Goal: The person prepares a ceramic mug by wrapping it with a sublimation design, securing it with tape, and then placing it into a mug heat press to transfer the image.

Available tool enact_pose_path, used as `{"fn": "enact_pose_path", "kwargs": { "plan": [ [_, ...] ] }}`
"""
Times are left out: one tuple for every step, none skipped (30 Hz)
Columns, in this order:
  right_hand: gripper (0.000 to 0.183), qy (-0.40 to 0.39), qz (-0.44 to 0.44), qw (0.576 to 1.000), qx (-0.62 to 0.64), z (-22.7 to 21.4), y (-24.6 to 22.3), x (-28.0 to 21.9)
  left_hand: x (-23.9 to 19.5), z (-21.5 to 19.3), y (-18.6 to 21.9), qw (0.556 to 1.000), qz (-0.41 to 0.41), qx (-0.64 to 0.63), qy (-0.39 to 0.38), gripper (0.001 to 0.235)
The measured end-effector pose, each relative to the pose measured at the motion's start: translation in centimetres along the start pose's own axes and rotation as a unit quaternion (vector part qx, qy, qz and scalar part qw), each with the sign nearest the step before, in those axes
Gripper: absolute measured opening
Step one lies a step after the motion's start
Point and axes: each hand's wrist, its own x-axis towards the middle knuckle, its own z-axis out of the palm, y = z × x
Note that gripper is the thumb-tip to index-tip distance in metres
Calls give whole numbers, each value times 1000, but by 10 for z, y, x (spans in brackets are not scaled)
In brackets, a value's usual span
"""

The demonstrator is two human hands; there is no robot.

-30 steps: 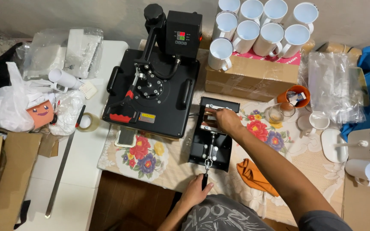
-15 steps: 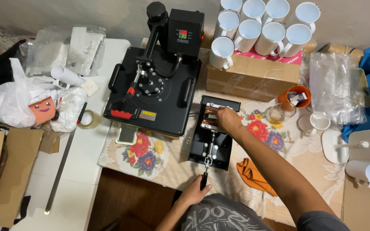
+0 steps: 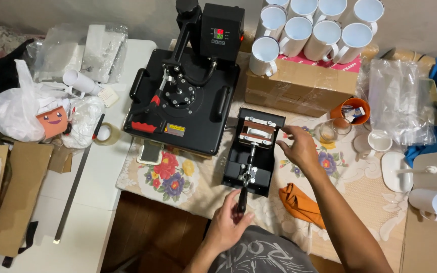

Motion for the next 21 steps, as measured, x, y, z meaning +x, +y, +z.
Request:
{"fn": "enact_pose_path", "kwargs": {
  "plan": [
    [51,0,0,1000,1,-3,6,-19,15,8,-5,1000,0,1,0,68],
    [49,-19,69,997,5,-6,13,-36,32,16,-9,985,127,63,96,55],
    [46,-38,138,990,10,-10,20,-53,49,24,-13,942,251,123,188,43],
    [46,-36,138,990,9,-9,31,-73,74,31,-27,941,252,124,188,43],
    [54,-81,157,984,-30,-7,43,-92,99,37,-41,867,333,227,294,42],
    [62,-125,177,974,-69,-5,55,-112,126,44,-54,762,404,323,389,44],
    [62,-122,178,974,-70,-4,67,-128,148,45,-58,762,407,322,388,44],
    [71,-180,198,960,-86,-1,77,-146,168,46,-62,745,411,349,393,43],
    [81,-239,218,941,-102,1,88,-164,188,47,-67,727,415,377,398,43],
    [81,-236,220,941,-101,8,98,-177,197,45,-55,726,418,376,395,43],
    [85,-266,227,928,-129,15,108,-190,206,43,-43,758,380,384,366,40],
    [90,-296,233,913,-157,21,119,-202,214,42,-31,787,341,390,336,39],
    [90,-294,235,913,-157,27,123,-205,224,42,-30,786,344,390,334,39],
    [85,-277,228,919,-163,33,128,-211,233,43,-30,813,320,376,309,37],
    [81,-261,220,925,-169,38,133,-216,242,44,-30,838,295,362,283,35],
    [81,-258,220,925,-170,40,137,-216,238,44,-27,837,298,361,283,35],
    [69,-267,227,922,-162,42,141,-216,235,44,-25,857,277,347,260,34],
    [57,-279,235,919,-152,48,141,-220,229,41,-24,876,255,335,235,34],
    [57,-277,237,919,-150,45,134,-213,232,40,-24,875,257,337,233,34],
    [50,-288,241,921,-109,40,128,-212,232,41,-26,881,245,333,230,34],
    [43,-297,244,920,-67,36,120,-210,233,42,-28,886,234,329,226,35]
  ]
}}
